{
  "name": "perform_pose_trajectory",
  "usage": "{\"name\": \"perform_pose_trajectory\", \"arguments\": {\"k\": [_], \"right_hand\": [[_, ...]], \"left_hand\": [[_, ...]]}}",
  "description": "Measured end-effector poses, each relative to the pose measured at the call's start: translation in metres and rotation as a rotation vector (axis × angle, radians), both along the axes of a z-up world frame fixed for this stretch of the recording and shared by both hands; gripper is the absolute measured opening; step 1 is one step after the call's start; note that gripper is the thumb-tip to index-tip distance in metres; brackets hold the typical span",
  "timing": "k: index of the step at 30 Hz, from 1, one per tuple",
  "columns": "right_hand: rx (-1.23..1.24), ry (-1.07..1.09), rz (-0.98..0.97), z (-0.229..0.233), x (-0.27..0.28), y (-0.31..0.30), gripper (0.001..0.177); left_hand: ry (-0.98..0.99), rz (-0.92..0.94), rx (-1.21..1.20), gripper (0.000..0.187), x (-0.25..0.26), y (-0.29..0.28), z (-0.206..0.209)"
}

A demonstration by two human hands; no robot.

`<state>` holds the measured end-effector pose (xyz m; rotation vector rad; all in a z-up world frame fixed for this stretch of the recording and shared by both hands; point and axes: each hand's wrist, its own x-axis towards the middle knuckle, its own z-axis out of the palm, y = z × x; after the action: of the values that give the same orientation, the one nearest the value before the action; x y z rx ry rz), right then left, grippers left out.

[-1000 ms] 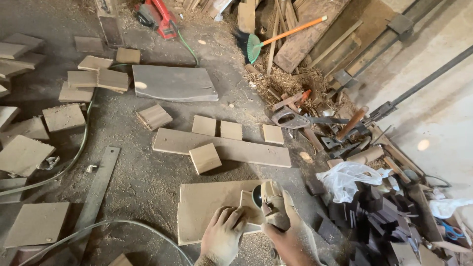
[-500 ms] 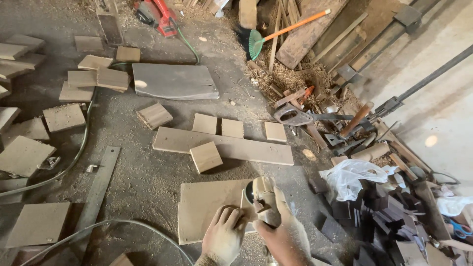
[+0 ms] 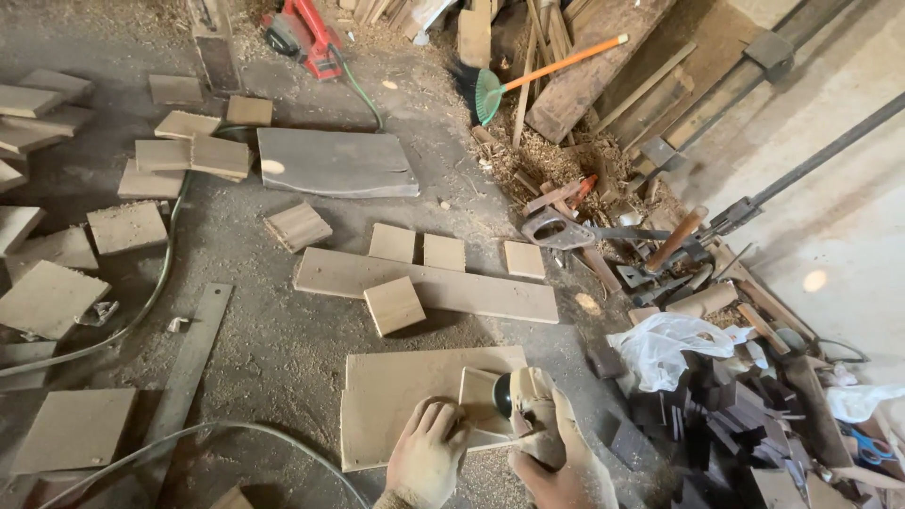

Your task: Sanding the edges of wooden boards using a handheld angle grinder

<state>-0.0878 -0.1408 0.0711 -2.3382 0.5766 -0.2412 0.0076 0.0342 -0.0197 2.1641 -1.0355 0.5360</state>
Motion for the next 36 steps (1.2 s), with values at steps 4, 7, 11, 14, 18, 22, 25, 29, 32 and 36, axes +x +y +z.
{"name": "perform_pose_trajectory", "arguments": {"k": [4,7,11,14,18,22,25,29,32,36], "right_hand": [[-0.147,0.198,-0.039,0.04,0.02,0.037,0.106],[-0.141,0.267,-0.029,0.039,0.029,0.043,0.106],[-0.131,0.41,-0.049,0.045,0.038,0.057,0.107],[-0.127,0.349,-0.071,0.041,0.037,0.061,0.104],[-0.144,0.339,-0.06,0.032,0.031,0.052,0.104],[-0.111,0.328,-0.016,0.042,0.021,0.047,0.105],[-0.106,0.348,-0.09,0.033,0.01,0.036,0.104],[-0.14,0.162,-0.072,0.005,-0.003,0.015,0.104],[-0.141,0.18,-0.039,0.014,0.005,0.024,0.101],[-0.07,0.469,-0.064,0.072,0.034,0.069,0.103]], "left_hand": [[0.005,-0.001,0.046,0.02,0.001,0.0,-0.002],[-0.039,0.01,-0.036,0.019,-0.002,0.0,0.0],[-0.028,-0.007,-0.107,0.015,-0.001,0.001,0.005],[-0.032,-0.007,-0.127,0.014,-0.001,0.001,0.004],[0.0,-0.022,-0.081,0.018,-0.001,0.001,-0.001],[-0.011,-0.009,0.037,0.019,-0.001,0.002,-0.012],[-0.037,-0.023,0.028,0.02,-0.002,0.003,-0.012],[-0.053,-0.034,0.08,0.024,-0.003,0.003,-0.015],[-0.048,-0.044,0.089,0.022,-0.002,0.003,-0.019],[-0.045,-0.075,0.056,0.019,-0.002,0.006,-0.011]]}}
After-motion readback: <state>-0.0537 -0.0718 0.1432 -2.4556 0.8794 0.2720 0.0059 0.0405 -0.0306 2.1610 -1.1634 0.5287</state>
